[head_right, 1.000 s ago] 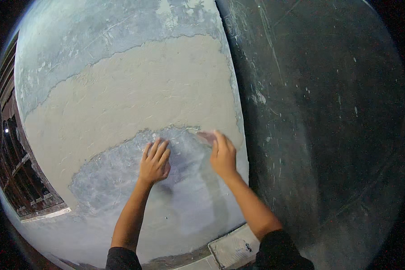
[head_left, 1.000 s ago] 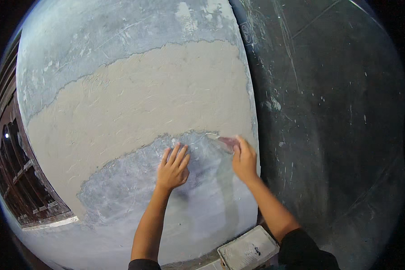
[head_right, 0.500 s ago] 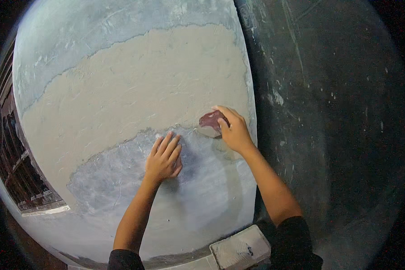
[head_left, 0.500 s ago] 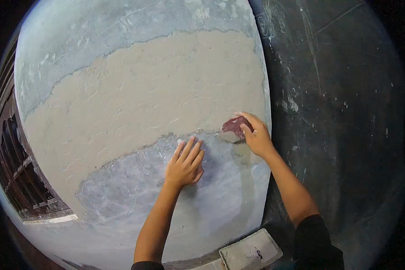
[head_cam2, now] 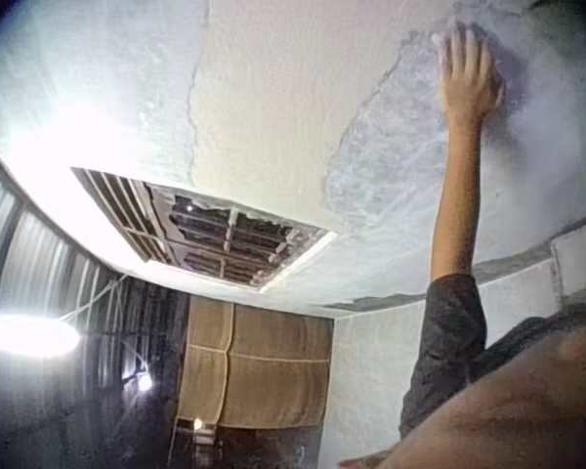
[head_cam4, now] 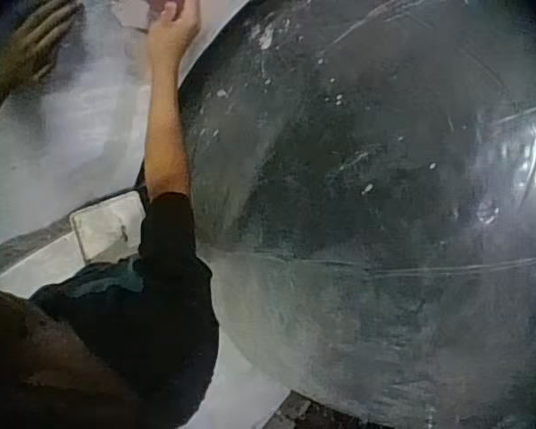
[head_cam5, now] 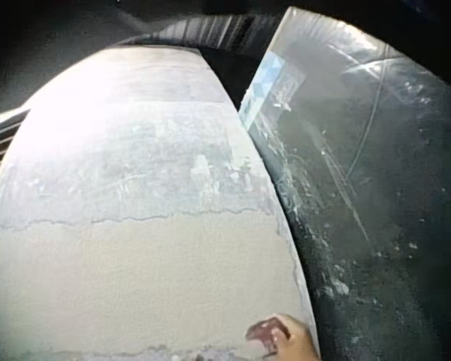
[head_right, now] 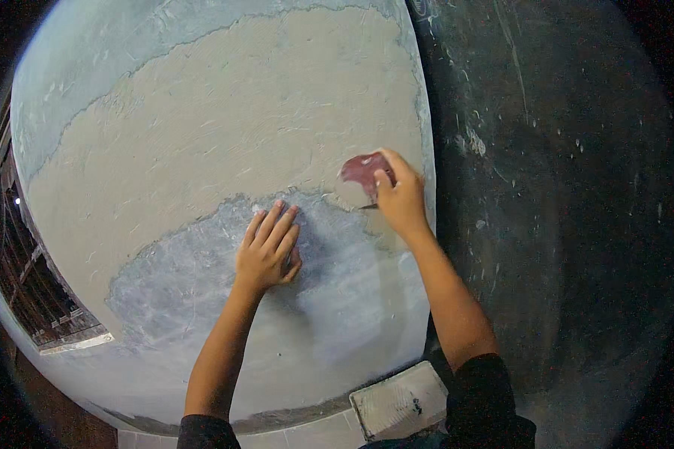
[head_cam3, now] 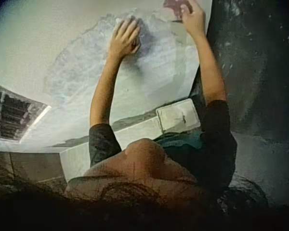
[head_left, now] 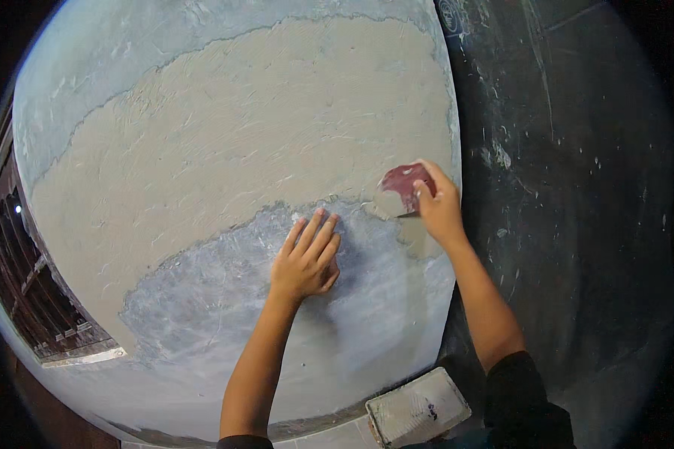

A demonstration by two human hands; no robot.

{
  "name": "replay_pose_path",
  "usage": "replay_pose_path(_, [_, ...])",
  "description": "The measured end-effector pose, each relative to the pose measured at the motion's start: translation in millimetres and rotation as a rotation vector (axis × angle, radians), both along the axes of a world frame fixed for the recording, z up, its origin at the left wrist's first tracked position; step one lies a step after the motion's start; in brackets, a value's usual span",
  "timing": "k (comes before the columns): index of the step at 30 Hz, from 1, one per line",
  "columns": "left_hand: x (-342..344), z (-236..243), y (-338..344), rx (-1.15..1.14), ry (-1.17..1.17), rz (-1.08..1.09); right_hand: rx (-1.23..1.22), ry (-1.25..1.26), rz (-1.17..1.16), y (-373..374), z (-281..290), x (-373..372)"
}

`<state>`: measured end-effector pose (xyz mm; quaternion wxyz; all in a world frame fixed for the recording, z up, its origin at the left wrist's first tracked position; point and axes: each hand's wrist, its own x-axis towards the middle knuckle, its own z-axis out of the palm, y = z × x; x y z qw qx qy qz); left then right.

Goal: The person applies plaster or putty compound to a wall surface with a scraper, smoothing it out before painting.

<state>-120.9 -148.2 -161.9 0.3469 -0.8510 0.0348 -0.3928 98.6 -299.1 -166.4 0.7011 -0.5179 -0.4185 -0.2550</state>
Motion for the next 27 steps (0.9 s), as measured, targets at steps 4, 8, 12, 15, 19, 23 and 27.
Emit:
replay_pose_path(4, [1, 0, -1, 0.013, 0.001, -0.005, 0.086, 0.073, 0.065, -7, -4, 9])
replay_pose_path(8, [0, 1, 0, -0.012, 0.006, 0.003, -0.019, -0.132, -0.019, -1, 0, -3])
replay_pose_path(12, [-1, 0, 4, 0.012, -0.028, -0.006, 0.117, 0.088, 0.071, -8, 7, 7])
replay_pose_path(15, [4, 1, -3, -0.012, -0.009, -0.018, 0.055, 0.074, 0.215, -2, -9, 13])
replay_pose_path(19, [1, 1, 4, 0.046, -0.035, 0.010, -0.013, 0.143, 0.059, 0, -2, 7])
replay_pose_path(23, [3, 0, 4, 0.065, -0.038, 0.031, 0.145, 0.126, 0.145, -6, -10, 20])
replay_pose_path(27, [-2, 1, 5, 0.049, -0.029, 0.042, -0.045, 0.074, 0.126, -2, -4, -2])
